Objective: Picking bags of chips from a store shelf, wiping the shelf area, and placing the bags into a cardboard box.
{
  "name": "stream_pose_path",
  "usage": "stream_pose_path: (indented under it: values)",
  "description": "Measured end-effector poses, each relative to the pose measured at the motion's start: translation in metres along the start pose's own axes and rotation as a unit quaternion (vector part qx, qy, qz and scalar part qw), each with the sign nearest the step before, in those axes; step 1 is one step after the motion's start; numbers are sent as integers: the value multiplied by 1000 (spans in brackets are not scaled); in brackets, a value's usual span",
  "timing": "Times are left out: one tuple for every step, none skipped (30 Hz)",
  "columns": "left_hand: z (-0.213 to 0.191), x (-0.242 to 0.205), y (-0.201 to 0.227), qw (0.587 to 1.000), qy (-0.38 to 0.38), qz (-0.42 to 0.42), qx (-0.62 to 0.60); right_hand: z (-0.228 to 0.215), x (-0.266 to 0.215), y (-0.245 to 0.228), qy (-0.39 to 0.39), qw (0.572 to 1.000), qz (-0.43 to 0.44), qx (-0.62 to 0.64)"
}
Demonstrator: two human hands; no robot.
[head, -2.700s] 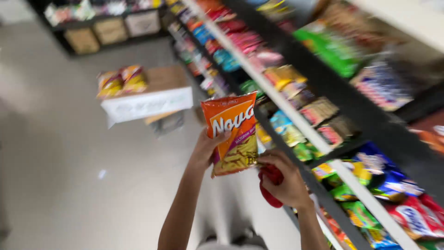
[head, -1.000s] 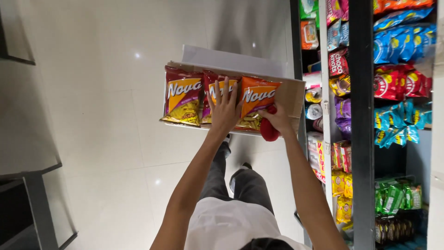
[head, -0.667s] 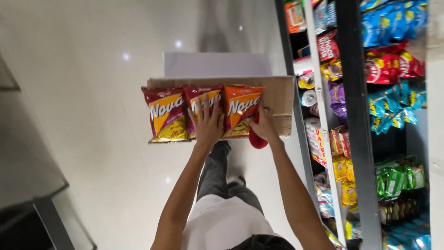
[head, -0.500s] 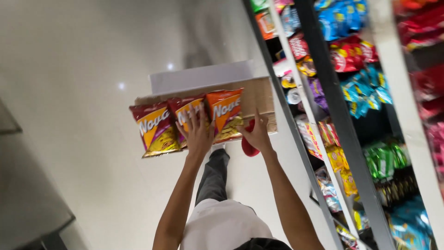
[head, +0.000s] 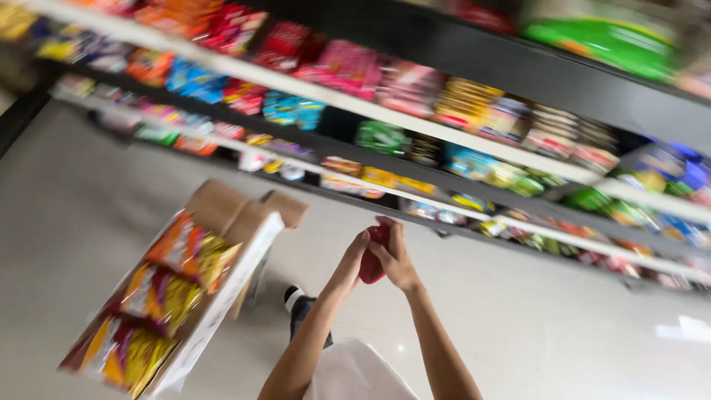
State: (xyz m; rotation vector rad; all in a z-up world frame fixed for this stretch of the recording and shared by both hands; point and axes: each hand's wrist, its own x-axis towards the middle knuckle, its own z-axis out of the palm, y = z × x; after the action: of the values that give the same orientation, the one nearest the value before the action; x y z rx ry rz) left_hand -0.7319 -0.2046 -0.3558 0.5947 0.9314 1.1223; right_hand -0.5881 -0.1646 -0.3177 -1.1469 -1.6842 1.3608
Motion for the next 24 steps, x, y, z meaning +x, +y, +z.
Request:
stream_pose_path:
  values:
    - [37,-3,-3,999,-31,-10,15,-29,-28,-16,36,999,-1,0]
    - [74,-8,-8,999,-54,-8,-7,-55,-58,-32,44,999,-1,-2]
    - [109,-14,-13,997,-76,-9,-30,-79,-89,-48,53,999,-1,-4]
    - [143,-17,-28,994,-103,-22,-18,-103,-117,-54,85,996,1,-5]
    - [175,-19,-43,994,-109,-28,-16,-126,-144,-60,164,981,-28,-95]
    - [205,-25,-60,993,-115,-37,-15,-145,-174,-65,239,952,-49,-186]
    - [233,-28,-83,988,-142,-52,-3,-160,-202,-67,270,943,-39,-189]
    - [261,-30,-105,984,-162,-70,-11,-175,-227,-69,286,945,-44,-154]
    - [288,-32,-126,979,-182,-88,-18,-189,-249,-72,301,945,-51,-120]
    - [313,-37,-141,974,-201,-102,-9,-207,-268,-69,324,937,-43,-121]
    - [337,-41,-155,961,-241,-137,-6,-224,-286,-66,371,918,-34,-135]
    - [355,-44,-168,948,-272,-166,-2,-237,-299,-61,410,900,-29,-144]
    - [372,-45,-178,943,-284,-175,7,-255,-313,-61,426,893,-25,-142]
    - [385,-46,-186,932,-314,-179,41,-270,-324,-62,429,891,-3,-152]
    - [397,-45,-193,918,-344,-182,75,-285,-334,-61,431,888,20,-161]
    - [410,-41,-193,915,-347,-188,82,-295,-339,-63,439,885,23,-156]
    - [423,-35,-191,910,-356,-164,133,-306,-342,-64,450,880,15,-148]
    - [438,-27,-190,903,-365,-138,181,-319,-344,-65,461,876,6,-142]
    - [451,-25,-180,900,-368,-143,186,-332,-343,-60,467,873,9,-137]
    - [466,-22,-171,896,-358,-98,245,-346,-343,-55,476,869,-11,-133]
    - [479,-17,-162,887,-345,-53,302,-360,-340,-49,485,864,-30,-128]
    - [493,-12,-152,887,-348,-51,300,-376,-339,-45,486,863,-32,-131]
    - [507,-4,-142,879,-328,52,342,-393,-335,-42,501,859,-29,-100]
    - [520,0,-133,863,-301,151,378,-409,-333,-38,512,856,-23,-68]
